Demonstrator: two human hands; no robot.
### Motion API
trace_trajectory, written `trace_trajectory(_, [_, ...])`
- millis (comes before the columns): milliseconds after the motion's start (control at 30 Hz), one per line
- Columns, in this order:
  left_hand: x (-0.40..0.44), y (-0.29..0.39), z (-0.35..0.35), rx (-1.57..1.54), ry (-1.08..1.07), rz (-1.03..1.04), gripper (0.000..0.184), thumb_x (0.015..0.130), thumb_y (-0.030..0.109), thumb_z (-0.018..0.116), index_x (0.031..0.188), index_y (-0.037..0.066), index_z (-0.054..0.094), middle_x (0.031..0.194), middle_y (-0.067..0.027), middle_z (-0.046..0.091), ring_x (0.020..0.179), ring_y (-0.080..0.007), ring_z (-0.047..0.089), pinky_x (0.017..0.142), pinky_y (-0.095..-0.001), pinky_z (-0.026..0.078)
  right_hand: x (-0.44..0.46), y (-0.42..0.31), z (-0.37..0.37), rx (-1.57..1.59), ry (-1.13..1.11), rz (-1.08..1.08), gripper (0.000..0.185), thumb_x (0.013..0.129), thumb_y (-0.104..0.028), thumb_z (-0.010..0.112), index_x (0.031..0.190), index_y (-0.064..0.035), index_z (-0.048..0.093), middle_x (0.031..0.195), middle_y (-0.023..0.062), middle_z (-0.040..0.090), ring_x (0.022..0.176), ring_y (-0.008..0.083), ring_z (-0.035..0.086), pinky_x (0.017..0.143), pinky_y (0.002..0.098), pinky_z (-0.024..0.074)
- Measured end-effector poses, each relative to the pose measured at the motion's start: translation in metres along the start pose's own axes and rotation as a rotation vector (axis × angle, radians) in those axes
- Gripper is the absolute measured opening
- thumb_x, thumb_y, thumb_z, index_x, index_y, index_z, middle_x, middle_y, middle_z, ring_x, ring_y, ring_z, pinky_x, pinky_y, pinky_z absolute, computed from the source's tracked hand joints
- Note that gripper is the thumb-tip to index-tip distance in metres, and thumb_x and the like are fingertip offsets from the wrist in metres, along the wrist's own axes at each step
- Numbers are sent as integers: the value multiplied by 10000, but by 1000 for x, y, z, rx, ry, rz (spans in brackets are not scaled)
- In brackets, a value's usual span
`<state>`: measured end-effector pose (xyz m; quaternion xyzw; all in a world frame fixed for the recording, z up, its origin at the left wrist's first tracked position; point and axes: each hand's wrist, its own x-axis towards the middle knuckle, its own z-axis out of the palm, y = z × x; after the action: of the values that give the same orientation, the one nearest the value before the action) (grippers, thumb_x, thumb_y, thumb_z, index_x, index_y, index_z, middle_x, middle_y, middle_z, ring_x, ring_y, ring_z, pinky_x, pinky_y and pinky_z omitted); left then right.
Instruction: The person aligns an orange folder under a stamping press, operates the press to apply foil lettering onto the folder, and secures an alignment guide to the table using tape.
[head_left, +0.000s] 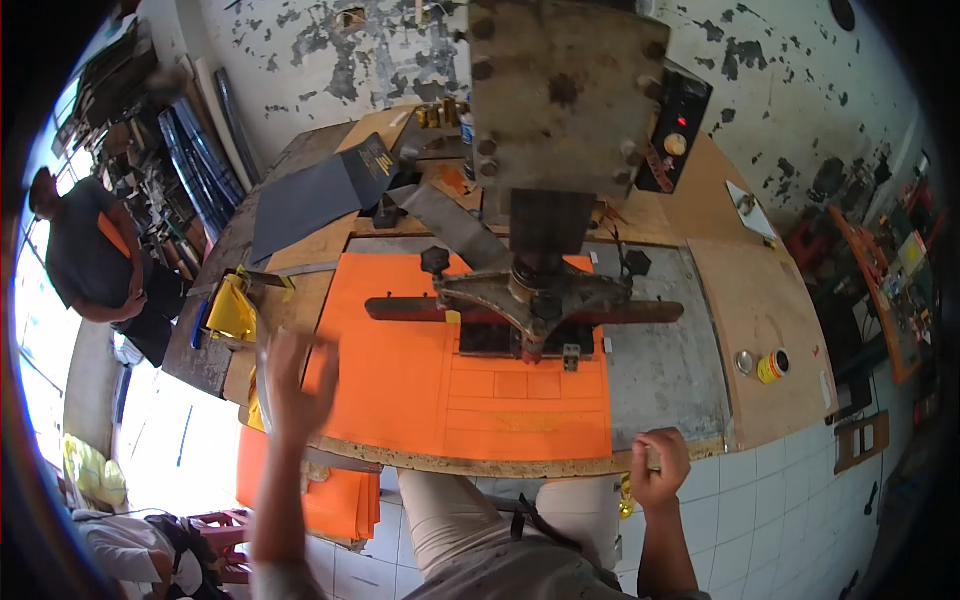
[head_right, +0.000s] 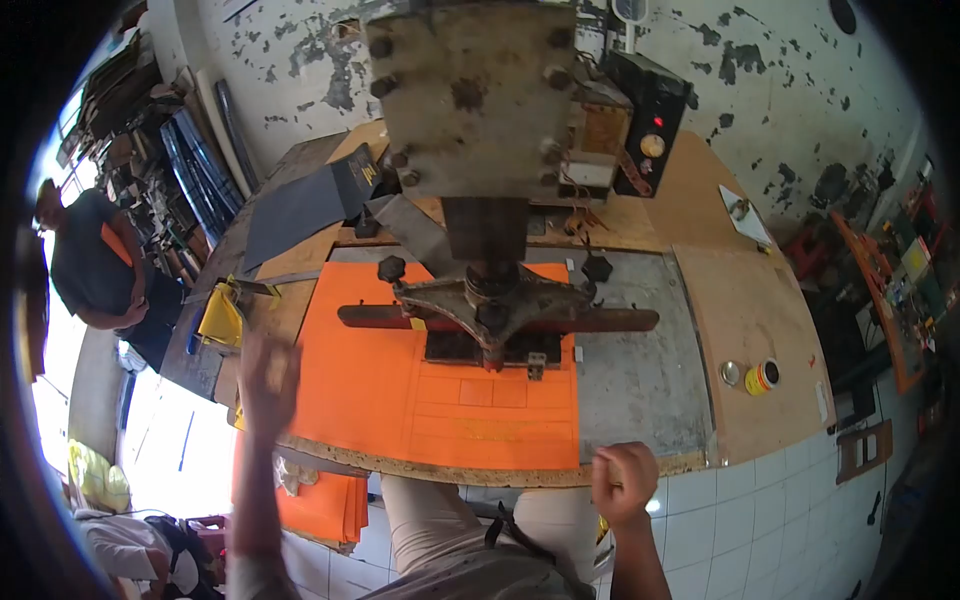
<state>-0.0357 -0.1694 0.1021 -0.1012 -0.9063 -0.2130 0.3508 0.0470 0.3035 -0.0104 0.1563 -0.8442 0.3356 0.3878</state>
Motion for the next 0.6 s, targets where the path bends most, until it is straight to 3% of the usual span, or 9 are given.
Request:
trace_trajectory(33, [50,-4,7,-29,-50,3,111,926,111,767,984,40,705,944,-138,682,928,-364,670,861,-475,514,-8,12,1,-22,11,67,140,931,-65,721,1067,-41,698,919,113,718,797,303,691,686,401,547])
trace_trajectory(100, [146,-32,48,-86,-85,264,162,959,192,750,985,36,716,913,-136,683,920,-372,670,822,-468,521,-20,27,4,-29,17,105,149,936,-63,714,1076,-20,687,930,133,706,814,307,680,700,403,547])
trace_trajectory(133, [191,-38,69,-111,-305,152,237,985,261,739,1052,35,760,1013,-151,706,979,-336,694,889,-429,542,-20,32,7,-35,19,126,154,939,-62,710,1081,-9,681,936,142,700,822,309,674,707,404,547])
trace_trajectory(267, [325,-105,226,-158,-707,206,404,1001,378,719,1233,54,778,1061,-152,805,929,-263,763,822,-417,581,-13,21,14,-127,42,233,83,948,-60,677,1013,-8,681,904,141,690,800,296,652,719,385,528])
trace_trajectory(333, [371,-117,300,-39,-1127,111,343,1006,357,715,1230,106,784,1090,-91,821,860,-194,764,744,-379,594,-18,28,13,-145,17,219,99,927,-64,697,1009,-11,682,920,136,688,797,291,659,705,387,536])
trace_trajectory(367, [379,-126,336,-18,-1213,-1,345,1021,383,694,1232,125,786,1067,-53,814,846,-160,746,693,-363,566,-19,29,12,-155,3,216,108,917,-66,707,1007,-12,683,929,134,687,795,289,662,698,388,540])
trace_trajectory(500, [390,-138,406,-1,-1406,-264,311,1059,478,644,1189,232,783,973,104,779,787,-53,686,580,-275,469,-17,27,13,-209,15,241,116,910,-105,716,982,-20,684,868,117,680,766,272,655,672,377,534])
trace_trajectory(533, [392,-145,415,-46,-1410,-294,301,1052,484,657,1175,240,784,956,111,773,792,-57,687,583,-269,471,-18,27,14,-213,20,246,121,912,-114,719,979,-20,683,860,115,678,765,272,655,668,376,532])
trace_trajectory(600, [407,-177,516,28,-1565,-424,274,1014,473,726,1109,222,783,906,86,764,782,-77,699,608,-267,521,-18,27,14,-219,21,255,133,917,-132,723,975,-20,681,843,111,676,761,273,654,660,375,527])
